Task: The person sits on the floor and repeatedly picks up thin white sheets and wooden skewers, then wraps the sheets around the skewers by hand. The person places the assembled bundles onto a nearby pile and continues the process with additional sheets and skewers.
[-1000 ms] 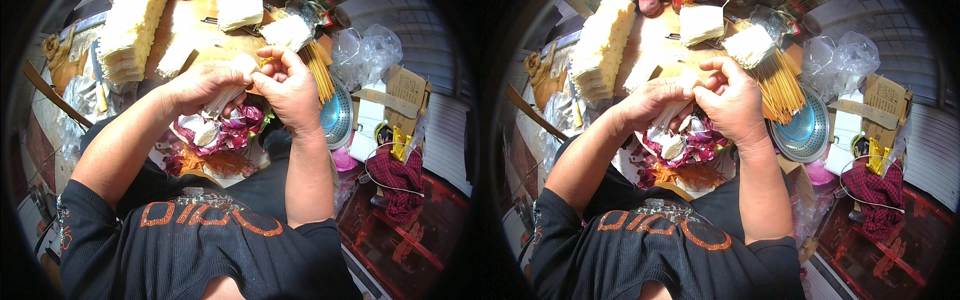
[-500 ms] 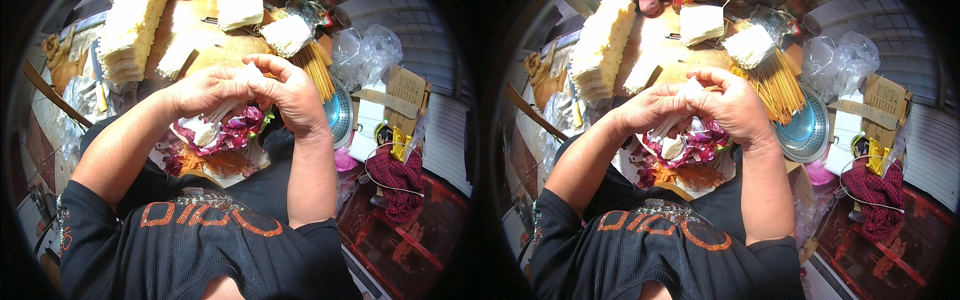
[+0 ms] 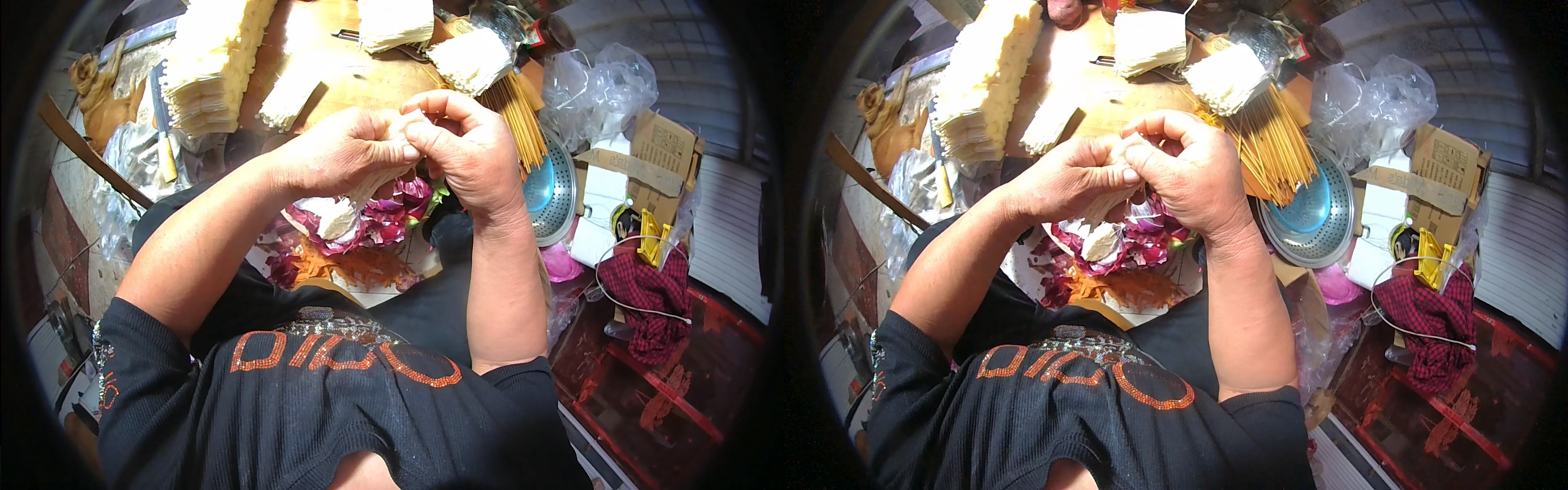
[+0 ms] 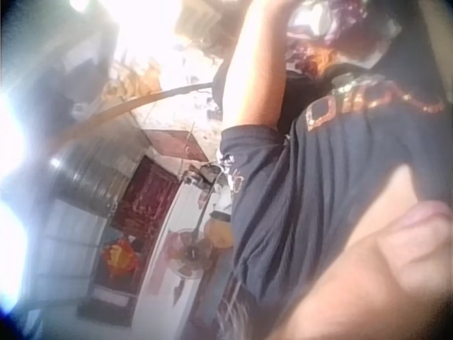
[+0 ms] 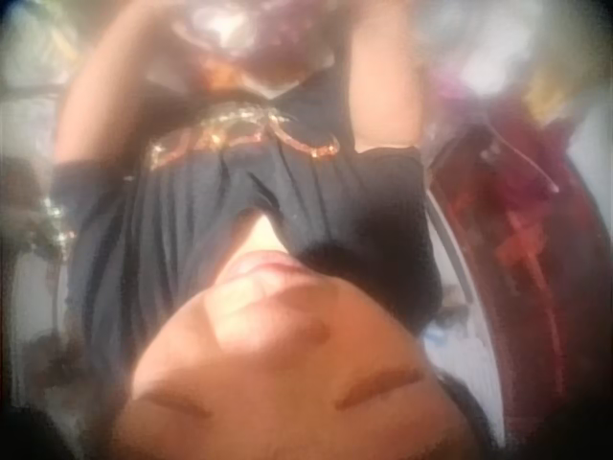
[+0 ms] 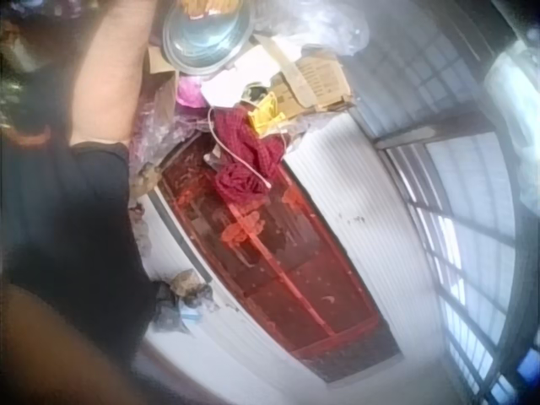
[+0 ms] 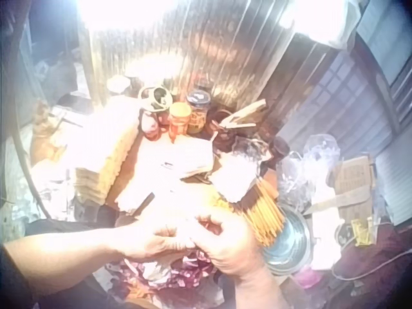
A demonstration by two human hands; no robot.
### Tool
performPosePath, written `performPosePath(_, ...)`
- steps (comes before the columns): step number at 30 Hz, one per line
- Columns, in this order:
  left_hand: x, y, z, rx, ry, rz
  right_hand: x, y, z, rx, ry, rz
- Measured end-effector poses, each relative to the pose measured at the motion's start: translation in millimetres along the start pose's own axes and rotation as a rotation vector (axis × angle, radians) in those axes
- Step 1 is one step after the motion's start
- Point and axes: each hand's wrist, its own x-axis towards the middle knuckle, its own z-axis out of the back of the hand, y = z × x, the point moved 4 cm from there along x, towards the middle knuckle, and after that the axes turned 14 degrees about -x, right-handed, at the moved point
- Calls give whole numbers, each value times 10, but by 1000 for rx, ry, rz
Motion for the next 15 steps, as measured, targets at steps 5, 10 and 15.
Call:
performPosePath(5, -10, -43, -30, 56, 10, -56, 5, -31, -32, 33, 8, 13)
performPosePath(10, -81, -34, 54, -150, 48, 110, -28, 34, -61, 125, 112, 64)
performPosePath(15, -131, -35, -10, -357, 302, 241, -94, 81, -60, 252, 281, 140)
